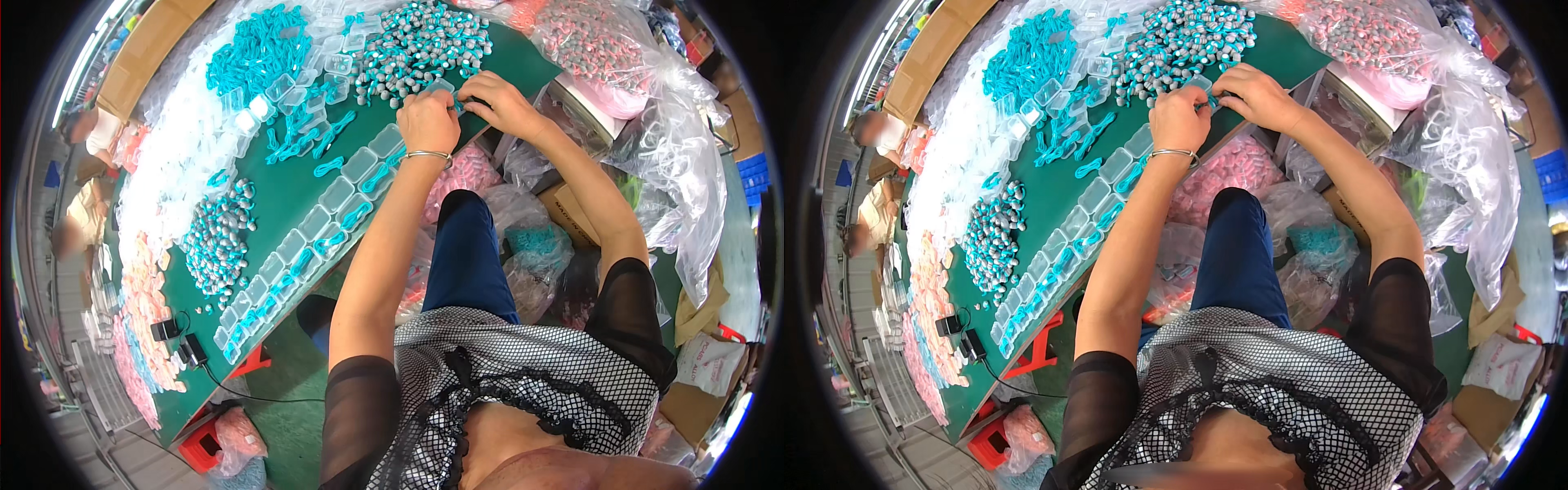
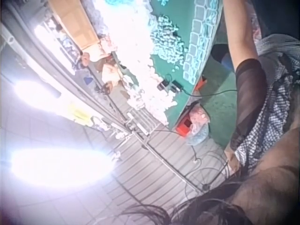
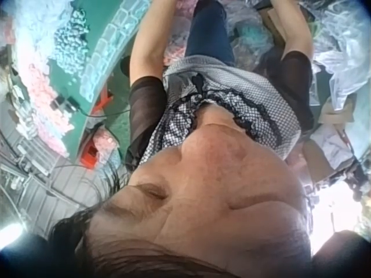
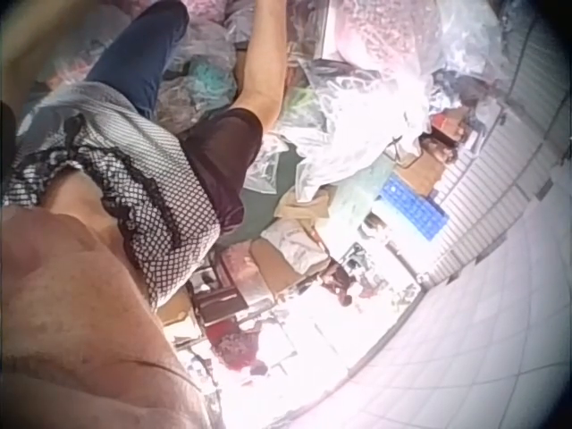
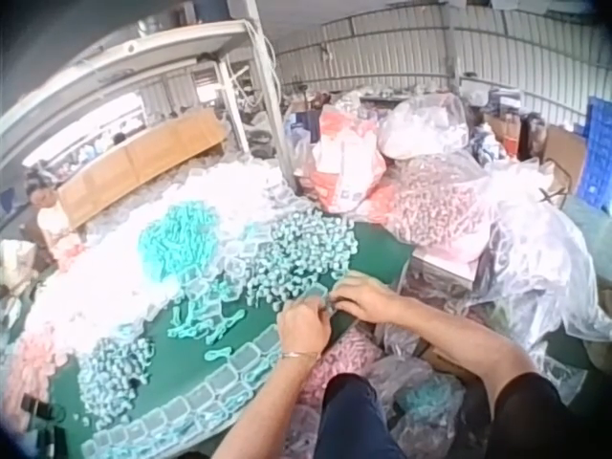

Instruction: Sorting and organizing small teal plastic components into segmented containers.

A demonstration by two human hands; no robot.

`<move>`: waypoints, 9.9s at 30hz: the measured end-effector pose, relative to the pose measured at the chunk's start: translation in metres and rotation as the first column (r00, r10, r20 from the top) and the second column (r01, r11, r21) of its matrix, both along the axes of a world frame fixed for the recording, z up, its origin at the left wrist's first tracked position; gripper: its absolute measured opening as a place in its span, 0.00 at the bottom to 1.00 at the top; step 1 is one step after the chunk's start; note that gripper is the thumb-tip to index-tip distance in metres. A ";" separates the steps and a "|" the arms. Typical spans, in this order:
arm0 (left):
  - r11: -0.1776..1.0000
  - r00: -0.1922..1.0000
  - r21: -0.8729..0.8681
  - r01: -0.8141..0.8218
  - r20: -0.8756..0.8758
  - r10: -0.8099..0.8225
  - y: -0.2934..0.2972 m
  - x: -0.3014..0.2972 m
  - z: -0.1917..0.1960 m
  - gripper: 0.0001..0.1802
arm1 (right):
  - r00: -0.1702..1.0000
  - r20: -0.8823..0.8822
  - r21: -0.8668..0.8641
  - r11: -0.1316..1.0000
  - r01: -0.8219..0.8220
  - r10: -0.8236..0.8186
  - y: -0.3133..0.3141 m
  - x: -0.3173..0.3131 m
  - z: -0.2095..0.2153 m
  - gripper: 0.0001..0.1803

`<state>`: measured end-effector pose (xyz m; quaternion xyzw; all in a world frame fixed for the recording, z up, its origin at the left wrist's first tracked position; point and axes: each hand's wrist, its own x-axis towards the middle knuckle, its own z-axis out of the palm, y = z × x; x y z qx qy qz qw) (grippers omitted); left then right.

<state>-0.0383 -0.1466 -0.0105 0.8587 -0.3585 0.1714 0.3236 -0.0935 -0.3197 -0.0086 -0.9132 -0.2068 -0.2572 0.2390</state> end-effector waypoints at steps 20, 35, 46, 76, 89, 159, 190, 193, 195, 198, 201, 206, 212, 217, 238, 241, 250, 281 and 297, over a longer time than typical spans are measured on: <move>0.997 0.993 -0.013 -0.073 -0.091 0.072 0.006 -0.007 0.003 0.08 | 0.992 0.103 0.027 0.997 0.072 -0.075 0.001 0.000 -0.005 0.07; 1.000 0.998 0.029 0.012 -0.067 -0.010 0.007 0.001 0.003 0.01 | 0.997 0.029 0.011 0.997 0.072 -0.072 -0.001 0.002 -0.006 0.06; 0.999 0.993 -0.035 0.012 0.114 -0.008 0.006 -0.001 -0.008 0.03 | 0.995 0.067 0.000 0.998 0.071 -0.071 -0.002 0.005 -0.007 0.04; 0.994 0.989 0.091 -0.068 -0.125 0.079 0.008 -0.001 0.015 0.05 | 0.994 -0.026 0.062 0.992 0.106 -0.105 -0.002 0.005 -0.001 0.08; 0.974 0.953 0.167 -0.155 -0.233 0.192 -0.010 0.002 0.008 0.07 | 0.994 -0.057 -0.019 0.995 0.094 -0.095 -0.003 0.007 -0.002 0.09; 0.878 0.839 -0.045 -0.477 -0.320 0.440 0.372 -0.025 0.037 0.09 | 0.922 0.019 -0.091 0.918 0.387 -0.387 -0.043 0.025 -0.025 0.09; 0.821 0.611 -0.461 -0.338 -0.771 -0.181 0.240 0.003 0.036 0.08 | 0.929 -0.002 -0.081 0.926 0.370 -0.371 -0.016 0.012 -0.010 0.08; 0.848 0.737 -0.490 -0.203 -0.646 -0.197 0.207 -0.005 0.038 0.08 | 0.929 -0.057 0.030 0.930 0.367 -0.365 -0.011 0.013 -0.003 0.10; 0.895 0.825 -0.422 -0.143 -0.551 -0.128 0.181 -0.009 0.031 0.07 | 0.902 -0.193 0.129 0.902 0.413 -0.386 0.001 0.008 0.006 0.09; 0.912 0.905 -0.402 -0.082 -0.413 -0.101 0.134 -0.022 0.030 0.05 | 0.943 -0.206 0.343 0.883 0.321 -0.263 0.018 -0.004 0.010 0.08; 0.955 0.941 -0.298 -0.006 -0.324 -0.095 0.100 -0.026 0.027 0.05 | 0.986 -0.165 0.394 0.918 0.044 0.023 0.035 -0.011 0.010 0.06; 0.984 0.991 -0.176 0.022 -0.129 -0.045 0.066 -0.026 0.007 0.05 | 0.996 -0.067 0.199 0.979 -0.040 0.054 0.038 -0.012 0.008 0.07; 0.993 0.992 0.012 -0.116 -0.053 0.116 0.057 -0.029 -0.002 0.04 | 0.999 -0.034 0.085 0.996 -0.032 0.035 0.037 -0.009 -0.001 0.08; 0.979 0.977 0.096 -0.181 0.131 0.168 0.049 -0.025 0.005 0.02 | 0.997 0.077 -0.123 0.992 0.019 -0.009 0.045 -0.008 0.009 0.08; 0.997 0.986 -0.049 -0.066 -0.159 0.058 0.123 -0.026 0.029 0.07 | 0.909 0.028 -0.212 0.886 0.412 -0.416 -0.008 0.030 0.000 0.08; 0.993 0.980 -0.039 -0.116 -0.166 0.108 0.172 -0.019 0.039 0.06 | 0.847 0.064 -0.324 0.792 0.518 -0.528 -0.007 0.043 -0.015 0.11; 0.862 0.863 0.105 -0.496 -0.052 0.503 0.346 0.028 0.026 0.06 | 0.920 0.015 -0.133 0.911 0.391 -0.392 -0.025 0.044 -0.021 0.05; 0.961 0.940 -0.267 -0.076 -0.341 -0.021 0.139 -0.040 0.025 0.07 | 0.997 -0.075 0.353 0.936 0.011 0.017 0.063 -0.018 0.012 0.07; 0.987 0.987 0.061 -0.152 0.066 0.147 0.115 -0.039 0.001 0.03 | 0.985 0.130 -0.092 0.990 -0.105 0.117 0.102 -0.016 0.005 0.07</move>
